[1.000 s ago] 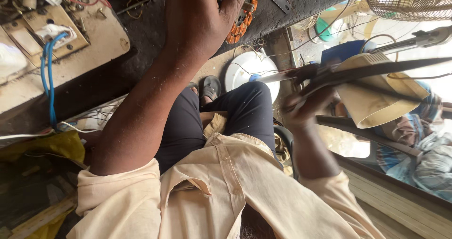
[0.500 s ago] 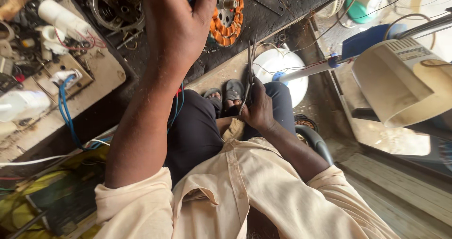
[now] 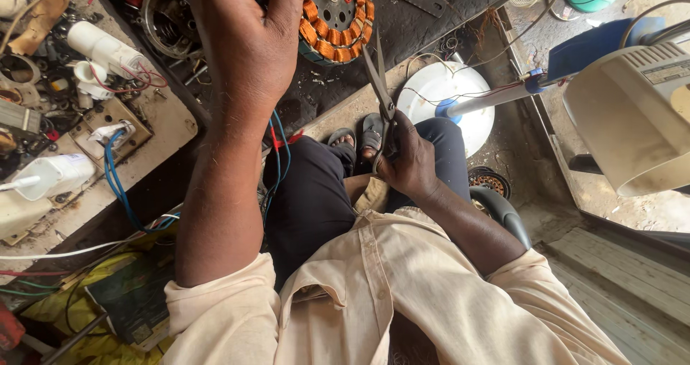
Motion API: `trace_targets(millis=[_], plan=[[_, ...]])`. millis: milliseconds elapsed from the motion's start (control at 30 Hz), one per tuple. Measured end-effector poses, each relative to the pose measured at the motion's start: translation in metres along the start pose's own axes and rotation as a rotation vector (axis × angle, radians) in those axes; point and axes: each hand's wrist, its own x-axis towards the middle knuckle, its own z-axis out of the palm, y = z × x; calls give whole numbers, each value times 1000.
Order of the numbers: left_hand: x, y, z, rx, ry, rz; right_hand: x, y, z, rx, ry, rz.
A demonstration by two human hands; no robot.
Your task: The person winds a blue wire around a circular copper-wound stator core, then uses shears to cut the wire. The person continues to wrap and adjust the wire on the stator while seated at a cluttered workbench.
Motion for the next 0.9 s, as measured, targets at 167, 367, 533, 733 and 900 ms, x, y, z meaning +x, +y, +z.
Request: trace_targets(millis=[167,367,533,733,900], plan=[[-2,-3,-2,7,16,4,8,-4,0,10,20,-41],[-6,-2,-2,-43,1,-8,16,-3,-2,17,41,-72],[-7,-4,-2,33,-22,21,20,-4,-6,-116,107,-143],[-11,-7,2,136,35,115,23,-7,-17,-157,92,-120],[-18,-9,7,221,41,134,25,-12,-22,-117,55,-153]])
